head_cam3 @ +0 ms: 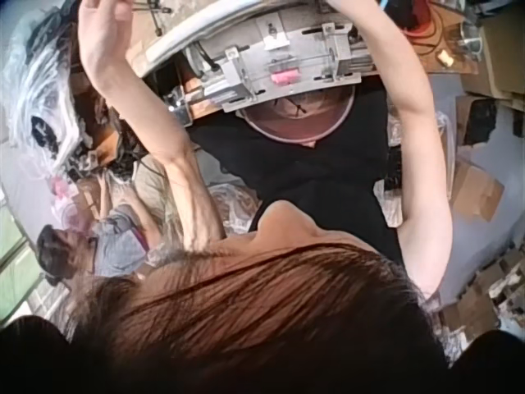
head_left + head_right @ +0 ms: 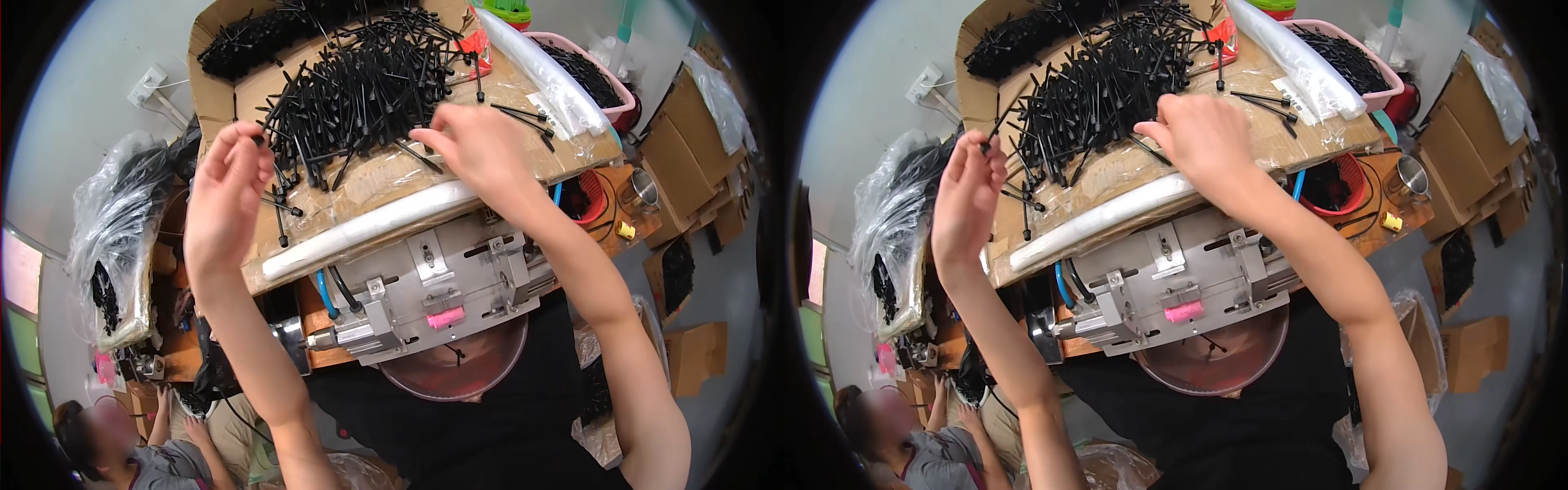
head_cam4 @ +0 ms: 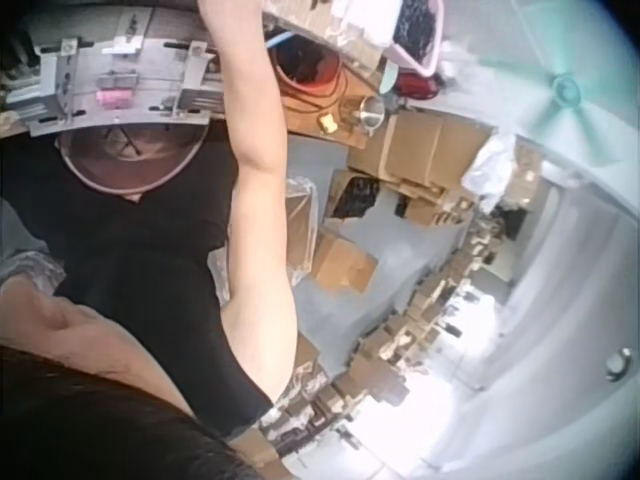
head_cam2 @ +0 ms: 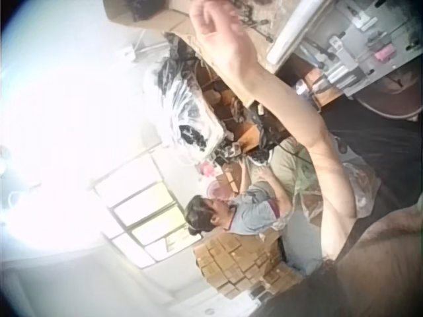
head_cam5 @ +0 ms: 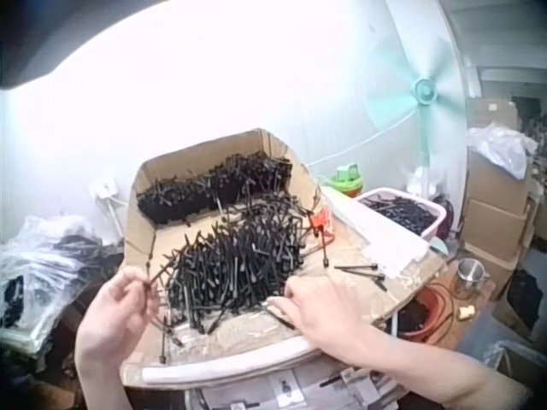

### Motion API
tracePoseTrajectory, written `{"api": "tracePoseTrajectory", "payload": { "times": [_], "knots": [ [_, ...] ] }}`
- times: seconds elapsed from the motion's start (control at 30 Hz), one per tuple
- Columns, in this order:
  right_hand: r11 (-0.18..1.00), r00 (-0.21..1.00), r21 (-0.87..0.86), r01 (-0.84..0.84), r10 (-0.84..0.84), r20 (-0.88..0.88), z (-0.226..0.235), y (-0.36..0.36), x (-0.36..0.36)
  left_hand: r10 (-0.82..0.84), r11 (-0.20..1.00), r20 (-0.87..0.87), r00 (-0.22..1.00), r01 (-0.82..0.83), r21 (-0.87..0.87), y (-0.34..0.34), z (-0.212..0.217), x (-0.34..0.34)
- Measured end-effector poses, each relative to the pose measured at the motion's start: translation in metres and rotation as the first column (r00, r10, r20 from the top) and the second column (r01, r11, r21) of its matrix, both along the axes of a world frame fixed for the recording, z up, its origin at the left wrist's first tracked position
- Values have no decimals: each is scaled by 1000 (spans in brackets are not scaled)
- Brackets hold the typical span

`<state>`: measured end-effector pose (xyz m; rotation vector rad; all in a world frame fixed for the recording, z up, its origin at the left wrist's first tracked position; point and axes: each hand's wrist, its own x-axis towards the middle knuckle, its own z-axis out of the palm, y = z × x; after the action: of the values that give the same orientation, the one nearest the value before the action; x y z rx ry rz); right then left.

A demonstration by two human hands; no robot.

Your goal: The person repeatedly picks up black cable ties from a cardboard box and feeds them into a small desktop machine. The machine processes each tie, and the person collects the finished items into a pink plastic basin. The person occasionally refills the box with more ties from a larger container.

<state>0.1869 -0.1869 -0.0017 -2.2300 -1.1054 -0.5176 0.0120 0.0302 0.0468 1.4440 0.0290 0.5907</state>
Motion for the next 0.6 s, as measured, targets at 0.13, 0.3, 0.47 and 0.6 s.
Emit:
{"api": "tracePoseTrajectory", "payload": {
  "times": [0.13, 0.3, 0.47, 0.6],
  "knots": [
    [991, 992, -65, 119, -121, -27, -1, 6, 10, 390, 778, 31, 920, -348, 523, -88, -32, -29],
    [922, 971, 365, -129, 191, -140, -1, -34, 9, 506, 501, 2, 863, -295, 814, -194, -111, -93],
    [797, 665, 577, -181, 531, -526, 16, -79, -24, 504, 389, -146, 851, -73, 918, -235, -158, -81],
    [584, 520, 809, -71, 714, -469, 11, -107, -43, 467, 312, -207, 860, 58, 948, -234, -156, -77]
  ]
}}
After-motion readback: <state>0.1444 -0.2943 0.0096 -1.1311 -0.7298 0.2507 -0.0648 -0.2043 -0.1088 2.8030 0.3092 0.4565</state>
